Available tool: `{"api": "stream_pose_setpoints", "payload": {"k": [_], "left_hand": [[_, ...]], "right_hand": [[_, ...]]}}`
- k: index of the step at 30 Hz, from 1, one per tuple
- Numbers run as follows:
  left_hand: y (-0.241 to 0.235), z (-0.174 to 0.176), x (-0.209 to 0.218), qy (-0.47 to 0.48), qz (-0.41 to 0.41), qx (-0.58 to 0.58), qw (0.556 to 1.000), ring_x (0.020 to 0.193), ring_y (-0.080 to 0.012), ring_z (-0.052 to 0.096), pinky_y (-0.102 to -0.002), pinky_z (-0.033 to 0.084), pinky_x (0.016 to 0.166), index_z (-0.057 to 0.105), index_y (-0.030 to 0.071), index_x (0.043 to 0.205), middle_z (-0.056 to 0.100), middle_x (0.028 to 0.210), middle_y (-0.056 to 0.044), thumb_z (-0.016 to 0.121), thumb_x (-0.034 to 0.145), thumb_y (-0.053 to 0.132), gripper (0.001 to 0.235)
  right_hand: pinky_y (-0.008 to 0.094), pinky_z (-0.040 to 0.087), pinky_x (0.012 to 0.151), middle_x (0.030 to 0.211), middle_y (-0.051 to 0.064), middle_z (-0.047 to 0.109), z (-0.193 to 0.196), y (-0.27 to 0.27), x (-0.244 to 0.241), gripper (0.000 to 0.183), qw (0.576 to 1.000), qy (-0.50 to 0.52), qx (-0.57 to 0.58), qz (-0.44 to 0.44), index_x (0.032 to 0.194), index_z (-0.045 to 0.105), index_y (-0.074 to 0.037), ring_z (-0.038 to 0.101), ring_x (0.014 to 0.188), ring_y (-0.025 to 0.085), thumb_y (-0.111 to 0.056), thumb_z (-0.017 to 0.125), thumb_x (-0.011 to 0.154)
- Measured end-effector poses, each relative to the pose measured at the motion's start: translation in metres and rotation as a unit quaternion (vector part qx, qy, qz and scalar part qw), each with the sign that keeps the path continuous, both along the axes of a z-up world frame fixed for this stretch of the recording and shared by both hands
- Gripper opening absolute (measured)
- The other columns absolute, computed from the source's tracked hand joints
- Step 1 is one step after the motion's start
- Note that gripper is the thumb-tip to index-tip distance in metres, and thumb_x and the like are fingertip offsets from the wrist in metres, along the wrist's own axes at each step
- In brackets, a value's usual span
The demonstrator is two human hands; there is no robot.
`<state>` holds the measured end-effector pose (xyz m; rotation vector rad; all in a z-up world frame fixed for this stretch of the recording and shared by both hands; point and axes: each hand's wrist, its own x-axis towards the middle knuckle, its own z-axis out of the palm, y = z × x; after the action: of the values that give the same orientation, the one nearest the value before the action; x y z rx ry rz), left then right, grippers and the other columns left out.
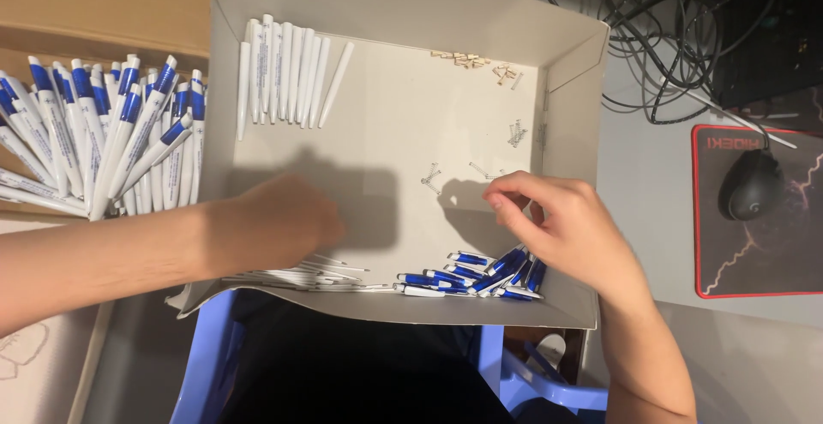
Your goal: The person assembles whiteboard markers by inserting springs and ink cartridges into white barrels, then attaching blue caps. The person handles the components by hand, picking them from a cardboard box and placing the finished markers into a separate box.
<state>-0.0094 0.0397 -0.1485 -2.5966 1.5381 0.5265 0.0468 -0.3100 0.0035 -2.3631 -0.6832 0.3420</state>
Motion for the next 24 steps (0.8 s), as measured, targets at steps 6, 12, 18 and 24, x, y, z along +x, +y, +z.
{"api": "stream_pose_setpoints", "payload": {"k": [6,12,18,24], "left_hand": [[-0.010,0.012,0.006,0.048,0.000,0.039,0.998,0.064,-0.0206,0.063,-0.041,0.048,0.059,0.066,0.019,0.087,0.062,0.076,0.000,0.060,0.092,0.014,0.008],[-0.003,-0.008,0.014,-0.023,-0.013,-0.055,0.998,0.073,-0.0277,0.064,-0.052,0.046,0.063,0.059,0.017,0.088,0.060,0.084,-0.005,0.059,0.094,0.024,0.009],[-0.063,0.153,0.075,0.181,0.196,-0.100,0.959,0.079,-0.0312,0.075,-0.047,0.059,0.075,0.069,0.022,0.099,0.076,0.081,0.000,0.054,0.085,0.044,0.030],[-0.116,0.190,0.098,0.309,0.234,-0.473,0.791,0.053,-0.0053,0.056,-0.020,0.042,0.046,0.064,0.016,0.088,0.071,0.072,0.003,0.073,0.086,0.027,0.014]], "right_hand": [[0.030,0.056,0.051,0.065,0.005,0.078,0.004,0.004,-0.003,0.013,1.000,-0.003,-0.008,0.008,0.100,0.078,-0.017,0.071,0.058,0.020,-0.015,0.066,0.096],[0.030,0.056,0.051,0.065,0.005,0.078,0.005,0.002,-0.002,0.014,1.000,-0.002,-0.004,0.002,0.099,0.078,-0.017,0.070,0.057,0.021,-0.014,0.065,0.096],[0.031,0.056,0.051,0.065,0.006,0.078,0.001,0.000,0.000,0.013,1.000,-0.004,0.027,0.007,0.100,0.078,-0.014,0.069,0.055,0.021,-0.013,0.066,0.095],[0.026,0.046,0.063,0.075,-0.004,0.065,0.000,-0.007,-0.003,0.011,1.000,-0.009,0.021,0.002,0.094,0.068,-0.011,0.051,0.057,0.012,-0.020,0.064,0.098]]}}
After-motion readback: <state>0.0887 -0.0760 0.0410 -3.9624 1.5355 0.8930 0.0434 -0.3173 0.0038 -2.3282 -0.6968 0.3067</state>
